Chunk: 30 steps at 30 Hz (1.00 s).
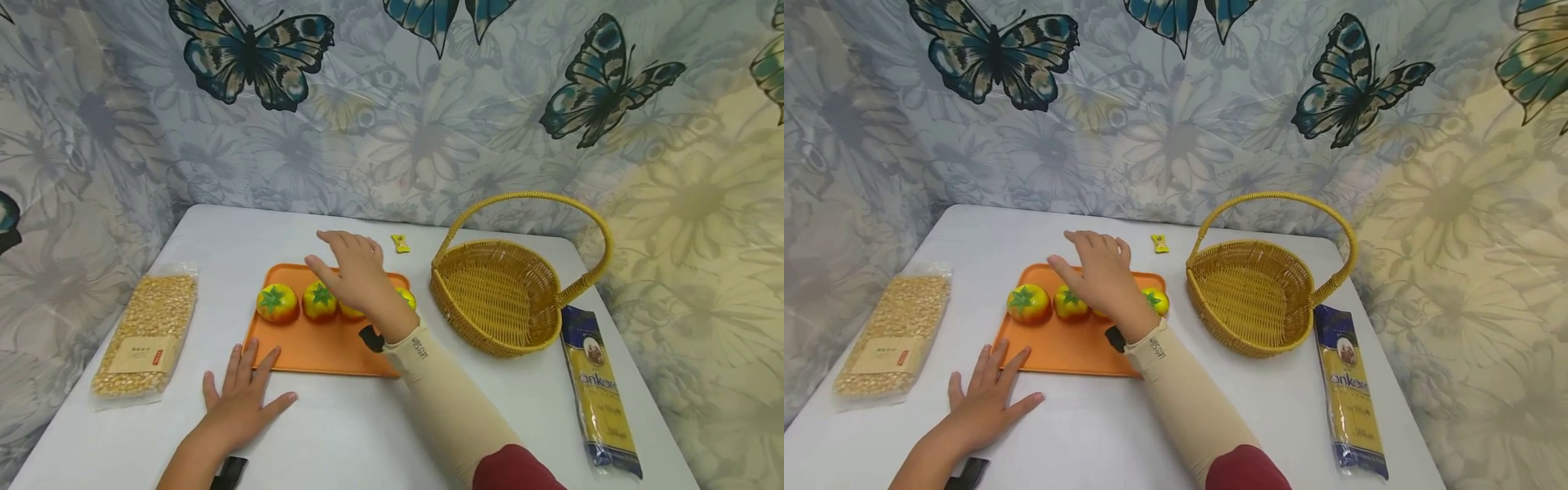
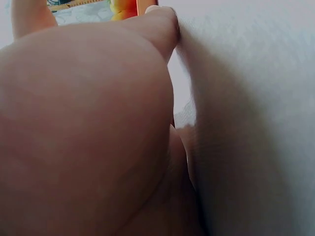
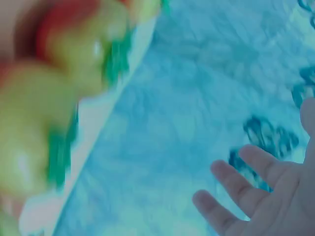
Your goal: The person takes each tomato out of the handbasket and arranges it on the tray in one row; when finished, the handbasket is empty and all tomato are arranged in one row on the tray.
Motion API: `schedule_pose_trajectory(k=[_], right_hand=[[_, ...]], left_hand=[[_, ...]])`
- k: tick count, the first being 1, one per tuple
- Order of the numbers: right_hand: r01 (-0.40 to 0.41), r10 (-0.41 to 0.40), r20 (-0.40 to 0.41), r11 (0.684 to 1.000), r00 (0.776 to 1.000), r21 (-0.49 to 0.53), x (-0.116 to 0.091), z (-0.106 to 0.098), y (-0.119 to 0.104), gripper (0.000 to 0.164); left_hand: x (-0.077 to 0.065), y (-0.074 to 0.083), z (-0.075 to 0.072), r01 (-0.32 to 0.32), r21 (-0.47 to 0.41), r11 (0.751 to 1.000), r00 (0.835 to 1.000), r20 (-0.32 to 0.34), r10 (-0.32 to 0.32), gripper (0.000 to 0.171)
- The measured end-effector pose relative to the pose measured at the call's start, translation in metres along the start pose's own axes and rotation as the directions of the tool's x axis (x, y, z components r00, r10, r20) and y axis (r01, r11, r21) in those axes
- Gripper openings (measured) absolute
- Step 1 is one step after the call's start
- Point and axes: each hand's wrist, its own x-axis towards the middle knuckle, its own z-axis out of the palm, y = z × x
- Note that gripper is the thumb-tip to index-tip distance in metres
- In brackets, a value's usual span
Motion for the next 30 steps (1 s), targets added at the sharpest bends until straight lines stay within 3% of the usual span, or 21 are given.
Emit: schedule_pose_trajectory(k=[6, 12, 20, 25, 30], right_hand=[[-0.067, 0.07, -0.151, 0.997, 0.986, 0.025, -0.032, -0.033, 0.033, 0.061], [-0.147, 0.154, -0.244, 0.988, 0.957, 0.047, -0.073, -0.054, 0.06, 0.058], [-0.271, 0.289, -0.294, 0.957, 0.911, 0.103, -0.115, -0.062, 0.093, 0.057], [-0.348, 0.339, -0.315, 0.937, 0.887, 0.026, -0.135, -0.062, 0.111, 0.06], [-0.404, 0.368, -0.311, 0.913, 0.877, -0.058, -0.149, -0.053, 0.121, 0.065]], left_hand=[[-0.001, -0.001, 0.0, -0.025, -0.005, 1.0, 1.0, -0.009, 0.025, 0.102], [0.0, -0.001, 0.001, -0.037, -0.011, 0.999, 0.999, -0.017, 0.037, 0.102], [0.0, 0.0, 0.001, -0.052, -0.013, 0.999, 0.998, -0.03, 0.052, 0.101], [0.0, 0.001, 0.001, -0.052, -0.018, 0.998, 0.998, -0.025, 0.052, 0.101], [0.0, 0.001, 0.001, -0.044, -0.015, 0.999, 0.999, -0.018, 0.044, 0.101]])
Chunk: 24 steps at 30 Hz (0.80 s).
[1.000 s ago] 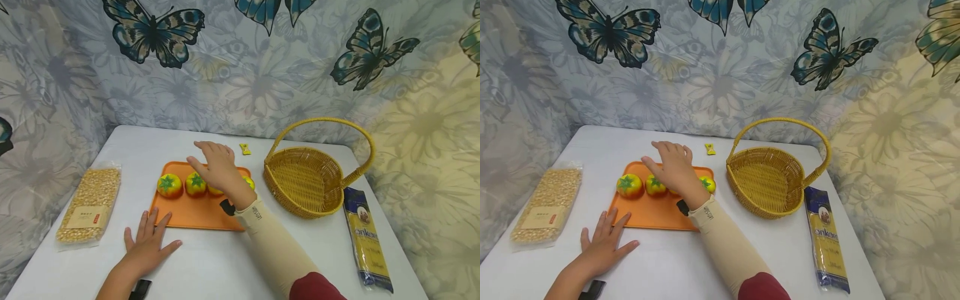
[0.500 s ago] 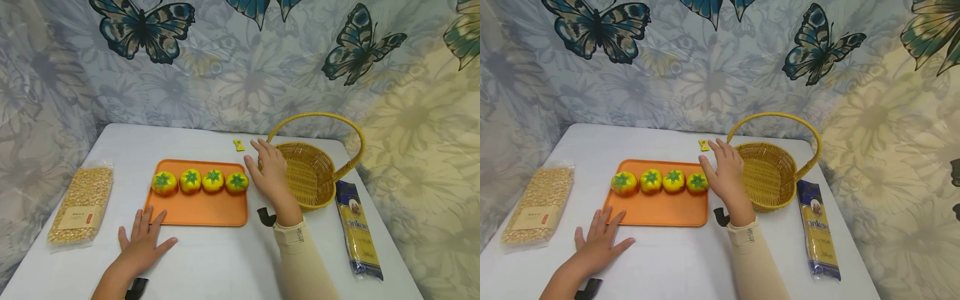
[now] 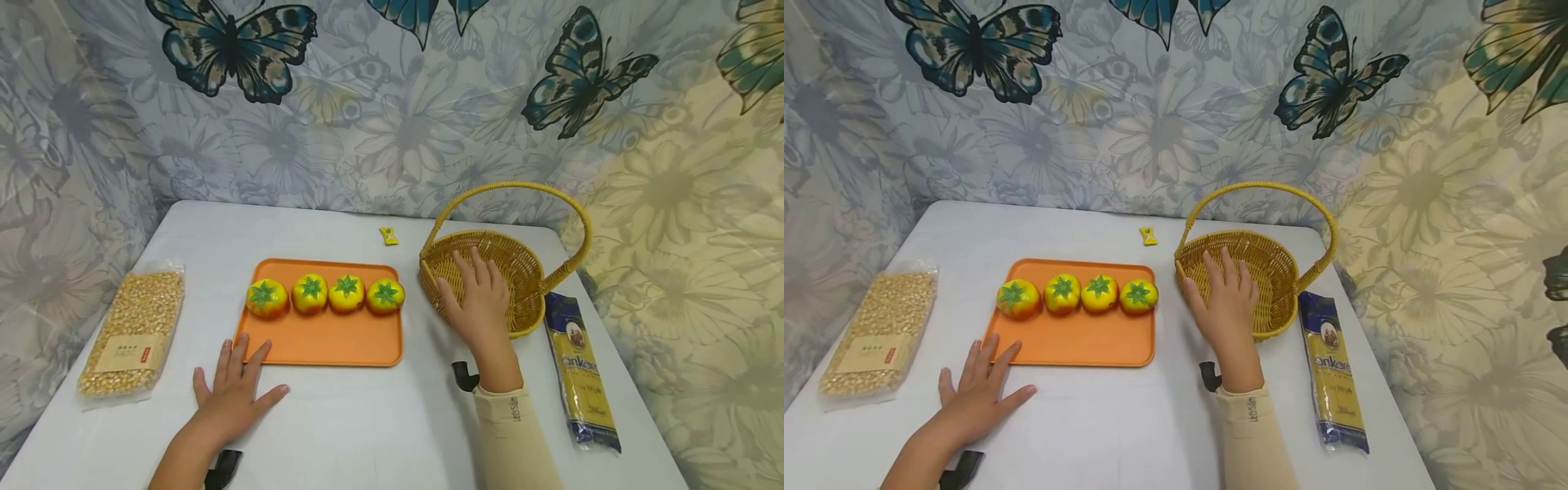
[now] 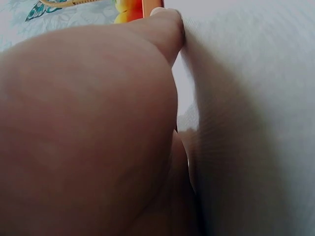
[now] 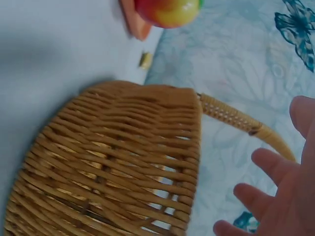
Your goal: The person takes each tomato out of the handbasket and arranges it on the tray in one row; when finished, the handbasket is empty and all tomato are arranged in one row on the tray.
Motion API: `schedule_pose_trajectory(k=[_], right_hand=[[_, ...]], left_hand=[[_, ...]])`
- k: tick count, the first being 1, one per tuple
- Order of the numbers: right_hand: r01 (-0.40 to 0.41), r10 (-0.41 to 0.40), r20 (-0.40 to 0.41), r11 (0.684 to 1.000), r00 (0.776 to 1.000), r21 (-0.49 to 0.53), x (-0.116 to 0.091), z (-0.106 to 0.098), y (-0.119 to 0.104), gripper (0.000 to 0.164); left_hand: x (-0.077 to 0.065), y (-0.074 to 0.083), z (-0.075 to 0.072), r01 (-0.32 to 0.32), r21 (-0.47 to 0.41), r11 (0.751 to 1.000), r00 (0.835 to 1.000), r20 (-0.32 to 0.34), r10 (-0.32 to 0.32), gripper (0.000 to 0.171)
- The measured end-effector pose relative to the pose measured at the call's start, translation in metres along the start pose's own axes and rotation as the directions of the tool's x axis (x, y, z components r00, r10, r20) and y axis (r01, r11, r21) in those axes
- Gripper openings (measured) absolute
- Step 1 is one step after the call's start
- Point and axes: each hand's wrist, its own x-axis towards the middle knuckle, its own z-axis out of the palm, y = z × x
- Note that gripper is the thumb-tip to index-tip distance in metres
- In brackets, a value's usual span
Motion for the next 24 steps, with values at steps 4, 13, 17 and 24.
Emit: schedule_pose_trajectory(k=[4, 13, 17, 24], right_hand=[[-0.032, 0.034, 0.03, 0.998, 0.999, -0.045, -0.004, 0.007, 0.002, 0.071], [-0.085, 0.089, 0.112, 0.995, 0.99, -0.047, -0.005, 0.012, -0.003, 0.08], [-0.091, 0.094, 0.128, 0.995, 0.987, -0.032, -0.006, 0.013, -0.003, 0.08], [-0.107, 0.108, 0.133, 0.994, 0.985, -0.018, -0.007, 0.011, 0.0, 0.081]], left_hand=[[0.001, 0.0, -0.001, -0.004, 0.0, 1.0, 1.0, -0.007, 0.004, 0.101], [0.003, -0.003, 0.0, -0.002, 0.003, 1.0, 1.0, 0.001, 0.002, 0.101], [0.003, -0.003, -0.002, -0.003, 0.022, 1.0, 1.0, 0.008, 0.002, 0.102], [0.007, -0.003, -0.021, -0.009, 0.074, 0.997, 0.997, -0.074, 0.014, 0.107]])
